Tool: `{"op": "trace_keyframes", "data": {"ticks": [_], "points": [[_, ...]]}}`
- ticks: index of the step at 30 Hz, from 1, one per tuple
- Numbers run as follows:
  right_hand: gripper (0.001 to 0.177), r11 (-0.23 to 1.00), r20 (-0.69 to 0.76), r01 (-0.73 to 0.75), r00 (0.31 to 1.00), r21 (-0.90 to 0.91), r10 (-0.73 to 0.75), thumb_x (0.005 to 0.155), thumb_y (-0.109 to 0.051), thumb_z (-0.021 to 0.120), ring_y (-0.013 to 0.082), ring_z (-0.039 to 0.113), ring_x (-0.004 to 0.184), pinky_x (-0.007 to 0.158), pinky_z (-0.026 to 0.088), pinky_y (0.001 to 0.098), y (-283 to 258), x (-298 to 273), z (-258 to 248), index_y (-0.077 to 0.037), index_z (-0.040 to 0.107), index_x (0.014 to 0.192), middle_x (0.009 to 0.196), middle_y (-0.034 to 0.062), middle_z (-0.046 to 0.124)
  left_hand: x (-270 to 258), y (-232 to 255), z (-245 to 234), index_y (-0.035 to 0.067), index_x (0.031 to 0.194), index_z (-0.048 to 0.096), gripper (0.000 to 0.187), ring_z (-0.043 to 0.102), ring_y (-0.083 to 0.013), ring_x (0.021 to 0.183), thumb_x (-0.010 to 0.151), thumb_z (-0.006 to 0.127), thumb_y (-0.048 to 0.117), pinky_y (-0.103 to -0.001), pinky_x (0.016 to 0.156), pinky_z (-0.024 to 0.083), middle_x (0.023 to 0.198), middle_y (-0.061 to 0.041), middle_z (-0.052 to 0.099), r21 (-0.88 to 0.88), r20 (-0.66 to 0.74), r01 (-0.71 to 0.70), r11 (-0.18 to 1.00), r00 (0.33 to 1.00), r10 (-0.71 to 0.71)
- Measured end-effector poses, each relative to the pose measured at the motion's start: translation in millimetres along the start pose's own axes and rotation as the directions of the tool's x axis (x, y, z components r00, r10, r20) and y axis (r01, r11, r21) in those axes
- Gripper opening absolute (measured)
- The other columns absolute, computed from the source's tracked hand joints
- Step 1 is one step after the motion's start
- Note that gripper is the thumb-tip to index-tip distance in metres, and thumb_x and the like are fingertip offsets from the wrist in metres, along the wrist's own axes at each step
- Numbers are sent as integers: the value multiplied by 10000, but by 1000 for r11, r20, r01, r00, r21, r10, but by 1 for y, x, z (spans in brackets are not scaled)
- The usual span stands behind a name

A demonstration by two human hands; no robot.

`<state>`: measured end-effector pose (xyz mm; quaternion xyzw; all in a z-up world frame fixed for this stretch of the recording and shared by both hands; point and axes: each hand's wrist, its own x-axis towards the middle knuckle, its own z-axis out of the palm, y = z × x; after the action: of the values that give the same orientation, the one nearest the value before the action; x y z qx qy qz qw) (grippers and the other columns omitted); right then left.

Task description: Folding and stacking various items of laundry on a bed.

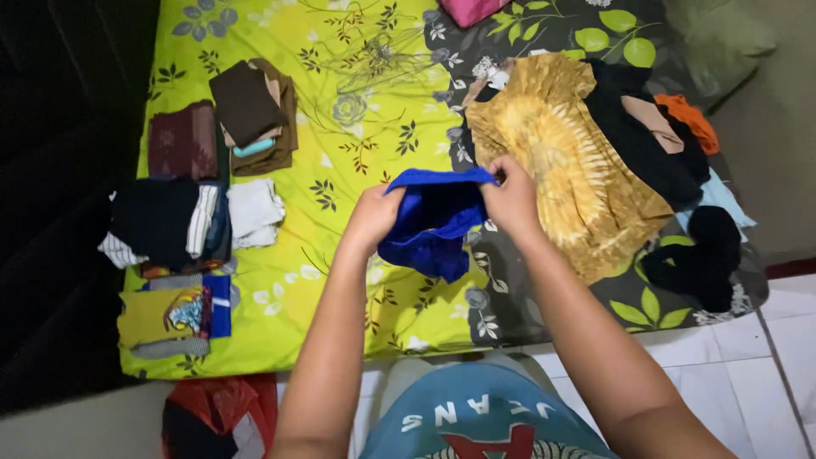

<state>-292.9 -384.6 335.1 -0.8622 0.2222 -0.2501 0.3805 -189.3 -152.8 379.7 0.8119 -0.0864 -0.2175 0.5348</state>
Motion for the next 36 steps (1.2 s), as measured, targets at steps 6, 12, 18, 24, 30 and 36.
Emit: {"op": "trace_keyframes", "data": {"ticks": [6,12,18,24,30,36], "points": [[393,789,446,-343,890,510,99,797,-168,824,305,665,922,813,528,453,-17,-19,-45,-12,617,1093,981,149,687,-2,-16,33,-5,1115,707,321,747,-187,918,942,604,244,-334,862,607,1040,-98,782,-731,464,469,495,874,-142],[571,938,12,290,956,-188,-293,695,-157,833,481,591,985,847,479,498,-57,-59,-75,11,608,1192,1071,324,610,-32,-15,46,15,1124,676,254,679,-159,899,930,756,158,-338,832,555,1031,-57,718,-564,267,44,824,955,132],[248,660,550,-572,788,486,277,977,-311,601,264,705,840,778,554,406,37,-81,51,-88,696,928,909,134,718,-73,27,107,23,1080,714,326,597,-97,795,959,629,313,-277,738,519,911,-22,725,-209,127,-68,976,987,96],[442,-422,669,-666,724,615,-168,1108,-473,531,227,676,840,757,548,381,137,-102,144,-81,701,995,923,80,700,-82,31,96,-6,1083,744,588,619,-90,843,1028,559,549,-251,801,521,976,-14,747,-142,535,214,966,838,-107],[403,-176,566,-672,714,720,-412,1169,-395,554,259,690,973,880,569,429,135,-81,177,-37,670,1023,1036,135,722,-83,30,58,46,1328,614,585,646,-88,944,951,679,488,-284,835,558,1108,-4,695,-298,759,317,901,650,23],[420,-156,956,-964,240,214,-171,1070,-257,558,252,706,1147,1061,559,402,-23,-89,37,37,592,1368,1337,174,686,-21,-31,-9,74,1002,793,354,715,-390,871,915,654,389,-458,767,554,933,-234,742,480,-167,7,877,982,84]]}}
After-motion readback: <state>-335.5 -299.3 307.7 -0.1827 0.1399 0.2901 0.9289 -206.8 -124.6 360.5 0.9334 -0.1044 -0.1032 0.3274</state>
